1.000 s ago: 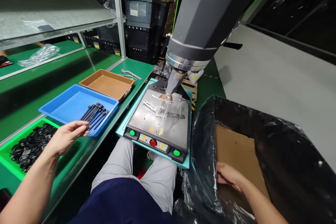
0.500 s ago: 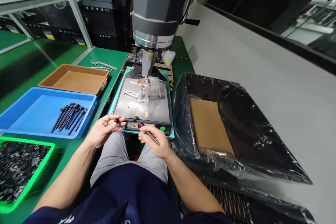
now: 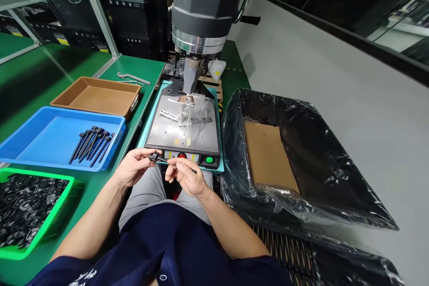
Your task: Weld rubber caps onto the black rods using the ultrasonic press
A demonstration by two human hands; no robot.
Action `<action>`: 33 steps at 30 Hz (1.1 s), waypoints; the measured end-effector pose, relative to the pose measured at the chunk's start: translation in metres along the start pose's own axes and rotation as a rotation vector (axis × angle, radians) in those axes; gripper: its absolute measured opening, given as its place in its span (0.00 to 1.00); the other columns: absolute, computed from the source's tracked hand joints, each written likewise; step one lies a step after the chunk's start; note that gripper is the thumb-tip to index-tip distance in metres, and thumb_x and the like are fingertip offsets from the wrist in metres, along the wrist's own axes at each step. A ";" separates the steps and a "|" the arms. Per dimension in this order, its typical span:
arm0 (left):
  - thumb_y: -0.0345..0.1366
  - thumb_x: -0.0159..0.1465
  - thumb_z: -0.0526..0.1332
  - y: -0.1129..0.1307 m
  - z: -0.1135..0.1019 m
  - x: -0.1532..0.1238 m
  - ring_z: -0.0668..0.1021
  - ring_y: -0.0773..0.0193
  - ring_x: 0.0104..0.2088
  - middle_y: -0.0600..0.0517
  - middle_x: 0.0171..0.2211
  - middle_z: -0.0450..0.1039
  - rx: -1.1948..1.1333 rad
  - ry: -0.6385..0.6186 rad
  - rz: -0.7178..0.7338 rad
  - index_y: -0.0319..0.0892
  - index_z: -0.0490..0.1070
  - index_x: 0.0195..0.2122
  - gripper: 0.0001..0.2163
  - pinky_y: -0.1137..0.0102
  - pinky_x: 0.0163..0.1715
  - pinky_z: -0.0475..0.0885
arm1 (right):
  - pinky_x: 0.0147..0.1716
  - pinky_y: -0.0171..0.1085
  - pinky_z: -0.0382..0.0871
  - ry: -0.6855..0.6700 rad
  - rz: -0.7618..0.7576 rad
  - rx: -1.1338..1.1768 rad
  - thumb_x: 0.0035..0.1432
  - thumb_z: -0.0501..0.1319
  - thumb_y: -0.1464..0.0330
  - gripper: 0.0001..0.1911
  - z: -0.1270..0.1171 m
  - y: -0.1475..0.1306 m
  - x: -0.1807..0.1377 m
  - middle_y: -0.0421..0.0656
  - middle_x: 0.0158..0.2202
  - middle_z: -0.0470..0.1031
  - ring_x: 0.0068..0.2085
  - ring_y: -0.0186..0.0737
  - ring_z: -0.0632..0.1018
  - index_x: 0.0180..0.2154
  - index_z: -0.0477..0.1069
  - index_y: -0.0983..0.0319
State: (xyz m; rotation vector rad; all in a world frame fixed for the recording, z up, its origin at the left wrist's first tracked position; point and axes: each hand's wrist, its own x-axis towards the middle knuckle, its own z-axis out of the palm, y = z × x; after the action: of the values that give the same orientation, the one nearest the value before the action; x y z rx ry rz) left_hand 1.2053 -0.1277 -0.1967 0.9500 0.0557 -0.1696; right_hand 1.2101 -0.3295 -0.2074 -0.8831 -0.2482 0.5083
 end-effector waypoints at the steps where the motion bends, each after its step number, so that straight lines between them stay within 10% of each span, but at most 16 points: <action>1: 0.31 0.45 0.76 0.000 0.001 0.000 0.81 0.63 0.36 0.45 0.40 0.81 0.000 0.001 0.002 0.40 0.81 0.36 0.16 0.74 0.32 0.77 | 0.25 0.36 0.67 0.017 0.027 0.033 0.58 0.64 0.60 0.13 0.000 0.000 -0.001 0.43 0.27 0.76 0.28 0.39 0.77 0.41 0.77 0.62; 9: 0.29 0.47 0.75 0.000 0.003 0.002 0.82 0.60 0.38 0.43 0.42 0.81 0.040 -0.053 -0.061 0.40 0.80 0.38 0.16 0.73 0.32 0.78 | 0.24 0.36 0.68 0.054 0.005 0.102 0.59 0.63 0.59 0.13 -0.005 0.011 -0.006 0.41 0.27 0.76 0.27 0.38 0.77 0.41 0.76 0.60; 18: 0.35 0.47 0.76 -0.017 0.003 0.006 0.81 0.62 0.30 0.43 0.39 0.81 0.092 -0.012 -0.069 0.41 0.80 0.41 0.19 0.71 0.28 0.76 | 0.39 0.41 0.74 -0.236 -0.342 -0.475 0.67 0.56 0.68 0.14 -0.026 0.007 -0.012 0.46 0.39 0.77 0.38 0.38 0.78 0.52 0.74 0.58; 25: 0.35 0.53 0.73 -0.006 0.001 0.013 0.81 0.56 0.42 0.43 0.42 0.81 0.381 -0.010 0.094 0.40 0.77 0.44 0.17 0.64 0.43 0.76 | 0.50 0.49 0.70 -0.343 0.037 -0.145 0.53 0.66 0.47 0.43 -0.054 0.004 -0.012 0.53 0.55 0.71 0.55 0.50 0.73 0.64 0.58 0.56; 33: 0.40 0.59 0.67 -0.029 0.021 0.028 0.79 0.55 0.46 0.42 0.45 0.79 0.762 -0.187 0.157 0.39 0.77 0.37 0.10 0.59 0.50 0.72 | 0.20 0.30 0.64 -0.014 0.102 -0.204 0.62 0.59 0.49 0.22 -0.052 0.021 0.012 0.41 0.29 0.74 0.23 0.31 0.74 0.37 0.69 0.63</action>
State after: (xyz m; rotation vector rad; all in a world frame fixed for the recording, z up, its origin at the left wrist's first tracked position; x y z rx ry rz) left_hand 1.2270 -0.1647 -0.2114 1.6867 -0.2747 -0.1341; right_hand 1.2348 -0.3476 -0.2558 -1.0952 -0.2719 0.5913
